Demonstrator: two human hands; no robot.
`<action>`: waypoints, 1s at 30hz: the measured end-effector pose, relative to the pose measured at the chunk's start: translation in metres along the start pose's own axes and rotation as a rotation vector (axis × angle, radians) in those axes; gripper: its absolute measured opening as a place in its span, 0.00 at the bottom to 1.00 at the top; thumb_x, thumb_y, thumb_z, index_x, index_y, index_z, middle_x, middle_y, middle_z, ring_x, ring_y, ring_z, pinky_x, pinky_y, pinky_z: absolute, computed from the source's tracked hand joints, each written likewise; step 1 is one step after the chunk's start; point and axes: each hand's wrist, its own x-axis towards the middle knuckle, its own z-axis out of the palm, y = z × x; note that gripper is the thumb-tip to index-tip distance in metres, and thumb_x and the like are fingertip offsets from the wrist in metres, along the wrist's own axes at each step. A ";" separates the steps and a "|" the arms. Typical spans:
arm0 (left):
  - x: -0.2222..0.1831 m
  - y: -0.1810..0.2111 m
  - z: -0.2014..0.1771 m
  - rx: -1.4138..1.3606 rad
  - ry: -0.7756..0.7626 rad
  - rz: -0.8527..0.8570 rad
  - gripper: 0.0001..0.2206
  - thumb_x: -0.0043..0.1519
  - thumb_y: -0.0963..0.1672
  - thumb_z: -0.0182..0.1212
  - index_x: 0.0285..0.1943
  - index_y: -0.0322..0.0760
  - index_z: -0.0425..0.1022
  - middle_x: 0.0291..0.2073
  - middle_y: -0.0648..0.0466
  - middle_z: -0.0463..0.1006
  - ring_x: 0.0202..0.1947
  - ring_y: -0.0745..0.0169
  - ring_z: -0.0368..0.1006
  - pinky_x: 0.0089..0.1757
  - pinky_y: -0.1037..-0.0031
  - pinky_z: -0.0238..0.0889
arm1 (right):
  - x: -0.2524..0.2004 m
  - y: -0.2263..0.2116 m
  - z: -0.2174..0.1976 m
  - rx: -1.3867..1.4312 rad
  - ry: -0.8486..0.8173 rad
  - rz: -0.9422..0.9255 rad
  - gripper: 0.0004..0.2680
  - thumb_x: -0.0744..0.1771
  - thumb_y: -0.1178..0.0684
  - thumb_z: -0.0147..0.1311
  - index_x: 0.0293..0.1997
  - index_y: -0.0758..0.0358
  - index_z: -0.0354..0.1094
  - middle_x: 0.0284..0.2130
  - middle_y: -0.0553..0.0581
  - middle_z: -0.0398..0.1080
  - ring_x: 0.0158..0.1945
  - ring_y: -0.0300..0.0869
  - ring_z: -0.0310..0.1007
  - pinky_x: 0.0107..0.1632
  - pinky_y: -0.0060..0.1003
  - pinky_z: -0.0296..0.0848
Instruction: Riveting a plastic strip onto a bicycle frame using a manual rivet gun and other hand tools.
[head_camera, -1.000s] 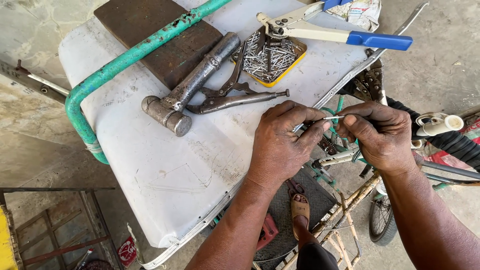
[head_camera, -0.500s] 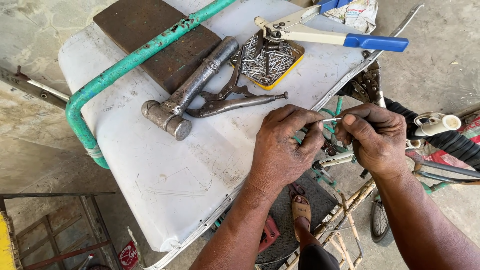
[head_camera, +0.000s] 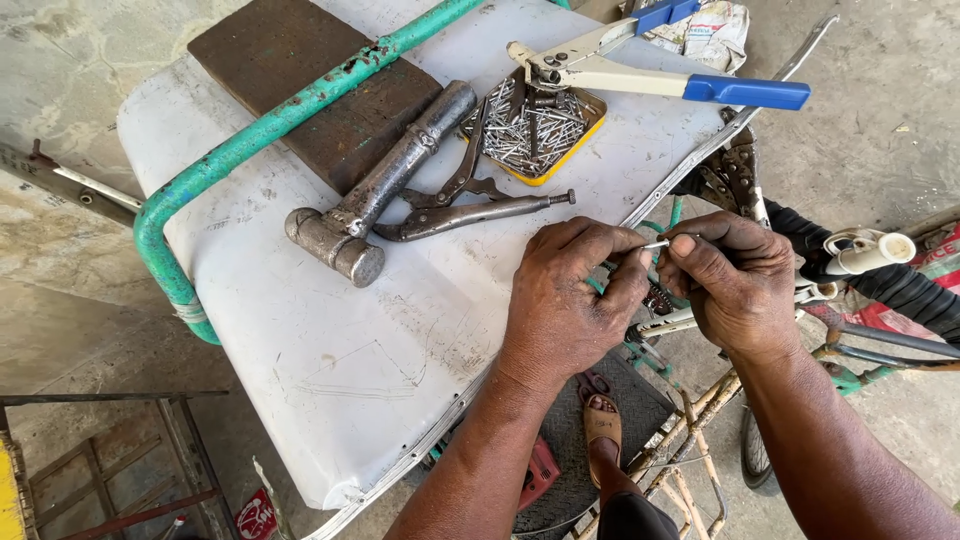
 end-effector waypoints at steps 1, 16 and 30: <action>0.001 0.001 -0.001 -0.028 0.000 0.005 0.01 0.64 0.41 0.60 0.40 0.41 0.75 0.33 0.57 0.81 0.37 0.52 0.76 0.47 0.62 0.67 | -0.001 -0.001 0.002 0.026 -0.001 -0.002 0.05 0.68 0.55 0.60 0.39 0.68 0.72 0.22 0.57 0.70 0.21 0.36 0.64 0.27 0.25 0.65; -0.001 -0.010 0.014 -1.116 0.189 -0.241 0.10 0.68 0.32 0.49 0.36 0.35 0.63 0.17 0.62 0.47 0.19 0.77 0.42 0.32 0.83 0.47 | 0.023 -0.022 -0.001 -0.444 -0.128 -0.208 0.07 0.72 0.50 0.55 0.44 0.62 0.75 0.36 0.55 0.77 0.30 0.35 0.70 0.34 0.29 0.70; 0.002 -0.015 0.012 -0.636 0.513 -0.446 0.06 0.60 0.35 0.59 0.34 0.37 0.70 0.30 0.51 0.80 0.43 0.61 0.83 0.47 0.73 0.73 | 0.185 -0.004 -0.066 -1.598 -0.408 -0.433 0.14 0.71 0.50 0.59 0.63 0.60 0.76 0.43 0.64 0.78 0.46 0.59 0.78 0.41 0.58 0.80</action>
